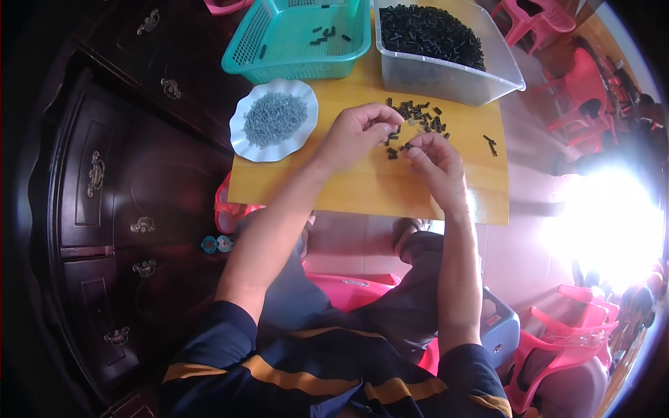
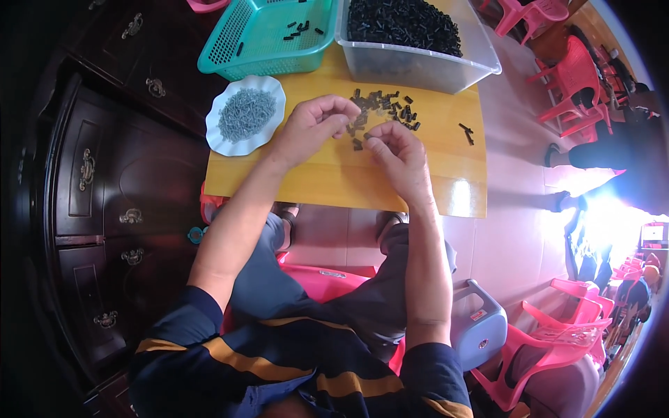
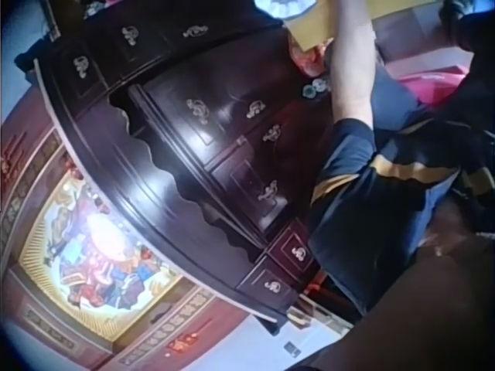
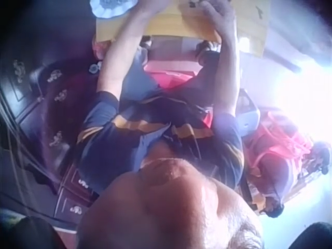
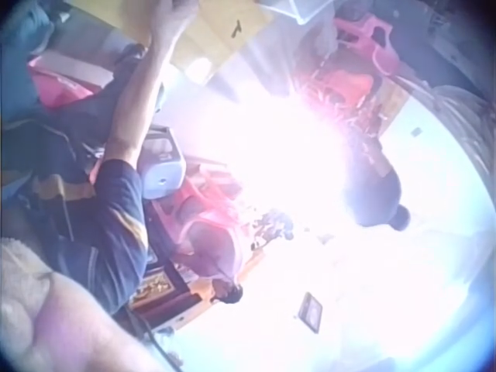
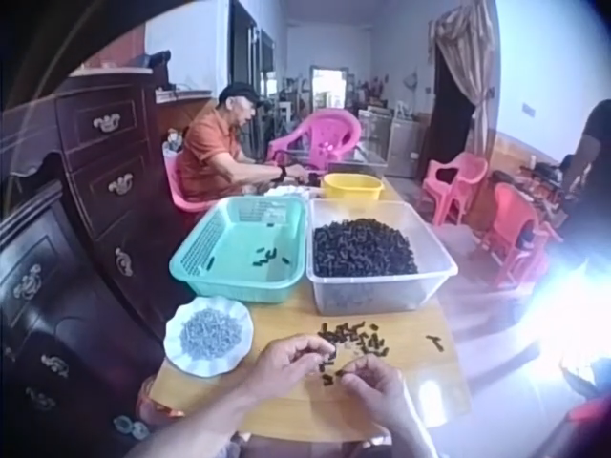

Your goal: The person assembles small black plastic components by hand.

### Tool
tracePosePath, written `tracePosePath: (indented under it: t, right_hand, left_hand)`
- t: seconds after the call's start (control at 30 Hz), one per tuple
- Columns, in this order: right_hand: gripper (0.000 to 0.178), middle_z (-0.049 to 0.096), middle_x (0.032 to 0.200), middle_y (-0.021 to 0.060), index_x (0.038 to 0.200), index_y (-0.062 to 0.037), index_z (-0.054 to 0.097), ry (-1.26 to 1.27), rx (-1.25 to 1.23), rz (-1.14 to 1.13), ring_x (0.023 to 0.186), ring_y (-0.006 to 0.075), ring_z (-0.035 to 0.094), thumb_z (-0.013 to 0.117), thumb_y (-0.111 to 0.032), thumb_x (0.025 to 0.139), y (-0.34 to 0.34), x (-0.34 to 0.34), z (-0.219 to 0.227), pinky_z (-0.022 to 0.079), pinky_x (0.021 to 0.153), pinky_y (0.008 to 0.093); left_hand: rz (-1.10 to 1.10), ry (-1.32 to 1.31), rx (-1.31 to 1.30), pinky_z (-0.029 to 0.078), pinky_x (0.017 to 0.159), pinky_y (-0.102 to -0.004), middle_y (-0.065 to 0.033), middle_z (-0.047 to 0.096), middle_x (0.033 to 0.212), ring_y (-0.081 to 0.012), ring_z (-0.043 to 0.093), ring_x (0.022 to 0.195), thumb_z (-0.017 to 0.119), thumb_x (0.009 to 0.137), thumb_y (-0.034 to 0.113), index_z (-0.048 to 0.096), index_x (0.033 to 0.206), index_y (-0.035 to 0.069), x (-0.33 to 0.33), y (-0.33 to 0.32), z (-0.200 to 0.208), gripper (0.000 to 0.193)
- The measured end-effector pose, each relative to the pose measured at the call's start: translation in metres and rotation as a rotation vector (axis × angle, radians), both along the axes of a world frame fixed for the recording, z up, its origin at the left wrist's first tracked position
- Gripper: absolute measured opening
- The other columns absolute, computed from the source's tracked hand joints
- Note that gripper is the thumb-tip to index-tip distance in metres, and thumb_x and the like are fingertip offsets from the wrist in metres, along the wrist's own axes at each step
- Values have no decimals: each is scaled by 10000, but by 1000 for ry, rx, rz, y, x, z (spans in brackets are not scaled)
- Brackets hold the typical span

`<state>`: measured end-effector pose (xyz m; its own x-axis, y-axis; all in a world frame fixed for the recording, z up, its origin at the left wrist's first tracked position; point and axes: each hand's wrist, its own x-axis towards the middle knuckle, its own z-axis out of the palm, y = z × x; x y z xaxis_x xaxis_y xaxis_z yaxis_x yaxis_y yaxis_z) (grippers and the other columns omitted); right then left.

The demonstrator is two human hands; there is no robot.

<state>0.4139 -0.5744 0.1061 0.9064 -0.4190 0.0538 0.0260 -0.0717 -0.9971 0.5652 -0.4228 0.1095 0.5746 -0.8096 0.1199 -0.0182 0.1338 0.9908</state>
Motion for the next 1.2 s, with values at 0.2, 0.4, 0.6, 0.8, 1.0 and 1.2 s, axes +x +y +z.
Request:
tracePosePath:
  t: [0.2,0.4,0.6,0.8,1.0,1.2]
  right_hand:
    - [108,709,922,17,1072,-27,644,-7,192,63,836,57,641,662,-98,994,0,-1,6,513,718,221]
    - [138,722,916,50,1106,-43,641,-19,221,105,795,91,663,655,-130,999,-2,-3,3,528,708,228]
    - [118,707,873,47,1059,-44,642,-35,196,104,760,89,648,657,-144,997,4,0,3,513,687,232]
    - [99,698,869,25,966,-68,665,42,248,43,727,74,605,632,-160,981,0,-1,13,490,671,234]
    - [111,630,867,17,1024,-68,642,-32,550,-79,691,98,582,579,-151,986,-4,2,7,479,611,236]
    - [62,623,816,8,960,-68,620,-92,743,20,657,94,574,579,-114,965,-3,2,5,474,580,241]
  left_hand:
    - [26,-190,-26,532,816,-231,15,703,1023,-43,641,936,662,973,58,680,1155,33,-13,-4,-1,184]
    - [35,-155,-14,535,808,-228,9,707,1000,-54,650,903,673,968,54,675,1148,26,-18,-5,2,183]
    - [54,-206,-34,533,795,-223,-16,710,988,-57,655,889,667,962,33,655,1177,17,-21,-3,6,216]
    - [86,-244,-73,561,717,-241,-20,715,913,-65,665,782,668,939,16,670,1163,34,-28,-5,11,225]
    - [152,-300,-88,558,707,-251,-48,720,893,-88,681,774,668,930,5,669,1167,41,-38,-9,17,240]
    - [219,-403,-111,549,724,-244,-21,722,899,-77,682,809,683,924,2,661,1169,34,-44,-10,20,248]
